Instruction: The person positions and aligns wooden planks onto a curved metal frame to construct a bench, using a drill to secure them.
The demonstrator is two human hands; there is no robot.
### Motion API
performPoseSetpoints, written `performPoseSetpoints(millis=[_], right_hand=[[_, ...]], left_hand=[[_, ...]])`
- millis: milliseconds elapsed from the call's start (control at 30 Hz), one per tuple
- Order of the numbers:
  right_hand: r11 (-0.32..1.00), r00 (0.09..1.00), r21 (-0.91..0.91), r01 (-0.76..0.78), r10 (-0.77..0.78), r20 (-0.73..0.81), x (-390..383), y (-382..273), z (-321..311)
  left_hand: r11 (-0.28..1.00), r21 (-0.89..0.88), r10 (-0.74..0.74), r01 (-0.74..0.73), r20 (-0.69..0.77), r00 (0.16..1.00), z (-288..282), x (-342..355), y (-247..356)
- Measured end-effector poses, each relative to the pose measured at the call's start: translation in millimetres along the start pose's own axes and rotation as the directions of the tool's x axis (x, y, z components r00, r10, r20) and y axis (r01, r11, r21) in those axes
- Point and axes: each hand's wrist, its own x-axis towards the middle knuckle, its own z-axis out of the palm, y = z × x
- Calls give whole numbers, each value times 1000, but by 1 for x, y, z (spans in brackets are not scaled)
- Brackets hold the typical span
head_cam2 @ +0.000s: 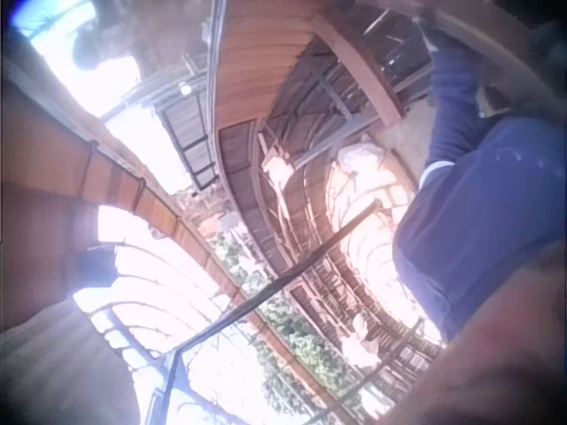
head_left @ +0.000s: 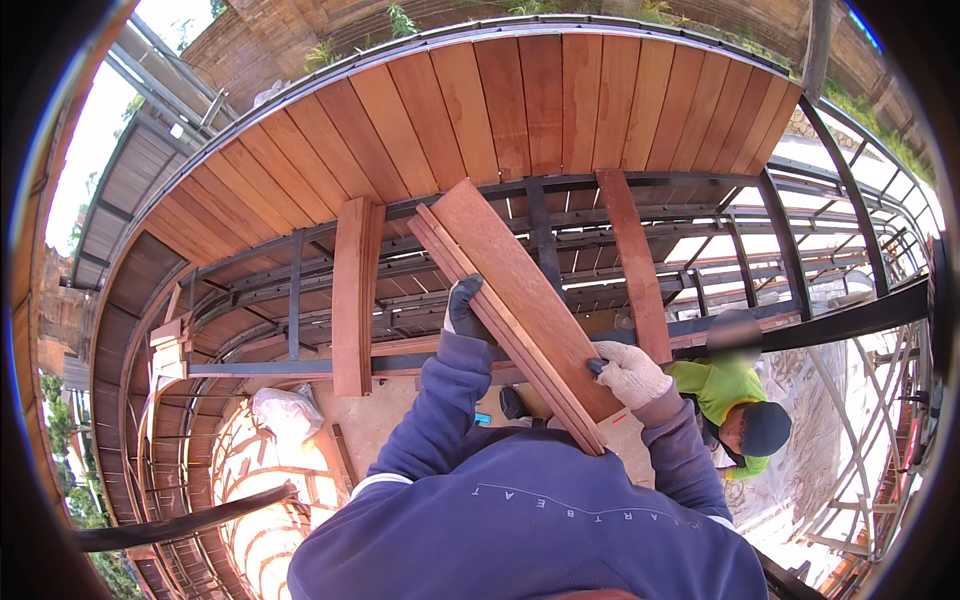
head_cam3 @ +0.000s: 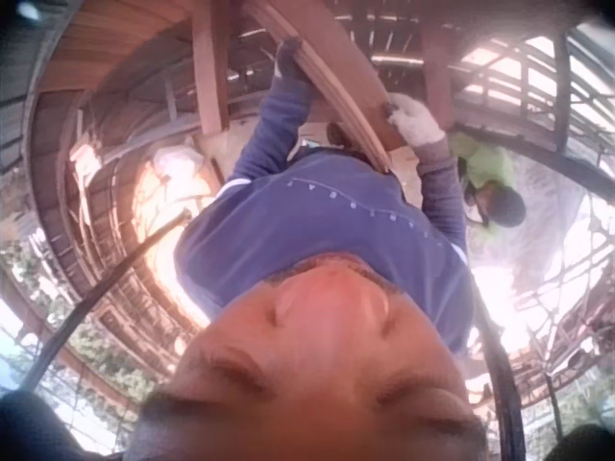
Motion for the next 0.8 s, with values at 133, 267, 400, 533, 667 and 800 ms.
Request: performPoseSetpoints(millis=[133, 267, 400, 533, 667, 800], right_hand=[[988, 973, 102, 115, -92, -211, -4, 12, 17], [974, 890, 131, 186, -110, -442, -3, 54, 33], [980, 803, -193, 46, -152, -577, -3, 23, 38], [879, 805, -411, -242, -55, -591, 20, 10, 20], [786, 756, -482, -387, -28, -654, 44, 5, 14], [703, 714, -534, -470, -54, -698, 62, 9, 12]], left_hand=[[1000, -9, 14, -14, 45, 999, 2, 2, 4], [995, -100, -9, 15, 57, 998, -12, 5, 12], [991, -129, 44, -39, 36, 998, -22, -3, 35], [990, -131, 57, -57, -7, 998, -42, -4, 43], [989, -120, 72, -83, -92, 993, -52, -11, 46], [986, -115, 114, -121, -63, 991, -60, -15, 57]])
